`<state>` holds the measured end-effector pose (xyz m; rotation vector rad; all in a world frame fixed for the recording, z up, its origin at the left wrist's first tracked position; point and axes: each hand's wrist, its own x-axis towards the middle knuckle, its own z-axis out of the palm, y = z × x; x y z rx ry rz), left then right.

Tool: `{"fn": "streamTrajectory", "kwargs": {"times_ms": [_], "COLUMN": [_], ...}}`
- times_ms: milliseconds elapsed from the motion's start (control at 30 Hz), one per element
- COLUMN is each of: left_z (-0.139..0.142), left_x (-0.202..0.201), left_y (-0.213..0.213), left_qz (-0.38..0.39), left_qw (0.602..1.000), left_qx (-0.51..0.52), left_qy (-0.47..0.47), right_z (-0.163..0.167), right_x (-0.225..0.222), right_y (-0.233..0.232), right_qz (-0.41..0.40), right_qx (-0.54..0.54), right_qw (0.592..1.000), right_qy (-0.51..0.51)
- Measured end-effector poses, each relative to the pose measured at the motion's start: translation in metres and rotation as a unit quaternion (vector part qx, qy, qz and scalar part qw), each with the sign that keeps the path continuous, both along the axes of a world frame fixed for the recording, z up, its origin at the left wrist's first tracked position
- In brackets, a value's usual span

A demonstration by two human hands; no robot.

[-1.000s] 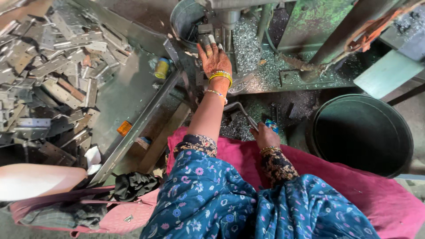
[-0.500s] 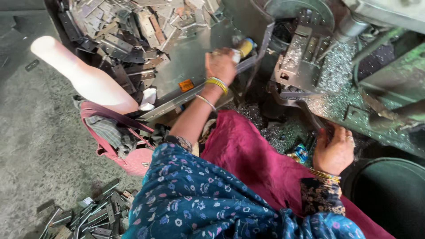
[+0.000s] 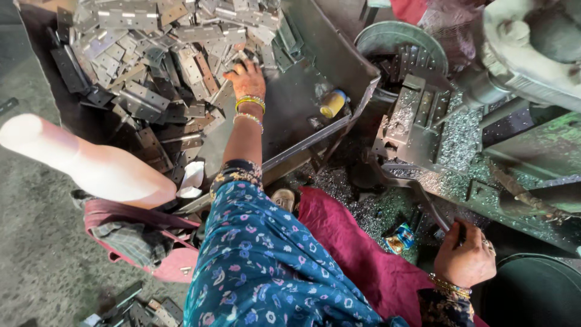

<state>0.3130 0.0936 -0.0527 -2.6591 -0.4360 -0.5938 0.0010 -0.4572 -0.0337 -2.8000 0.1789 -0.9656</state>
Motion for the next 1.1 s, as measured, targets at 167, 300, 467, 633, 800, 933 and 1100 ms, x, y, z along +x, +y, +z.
{"fn": "streamTrajectory", "kwargs": {"times_ms": [167,300,467,633,800,933,1100], "left_z": [0.006,0.004,-0.006,0.037,0.084,0.063,0.021], "left_x": [-0.014,-0.051,-0.107,-0.139,-0.153,-0.174,-0.189], "left_y": [-0.007,-0.024,-0.070,-0.094,-0.159,-0.294,-0.408], "left_qz": [-0.032,-0.065,-0.203,-0.139,-0.282,-0.328,-0.430], "left_qw": [0.998,0.985,0.970,0.930,0.884,0.860,0.891], "left_qx": [-0.041,-0.142,-0.130,-0.341,-0.368,-0.387,-0.099], "left_qy": [0.036,0.078,0.005,0.008,-0.066,0.053,-0.108], "right_z": [-0.005,-0.005,0.006,0.017,0.018,0.022,0.031], "right_x": [-0.008,-0.010,-0.023,-0.041,-0.039,-0.037,-0.040], "right_y": [-0.004,-0.004,-0.004,-0.006,-0.004,-0.006,-0.004], "right_qz": [-0.007,-0.020,-0.003,0.020,-0.014,-0.023,-0.043], "right_qx": [0.022,0.019,0.017,0.027,0.019,0.050,0.024], "right_qw": [1.000,1.000,1.000,0.998,0.997,0.993,0.987], "right_qy": [0.002,0.000,0.011,0.054,0.068,0.109,0.152]}}
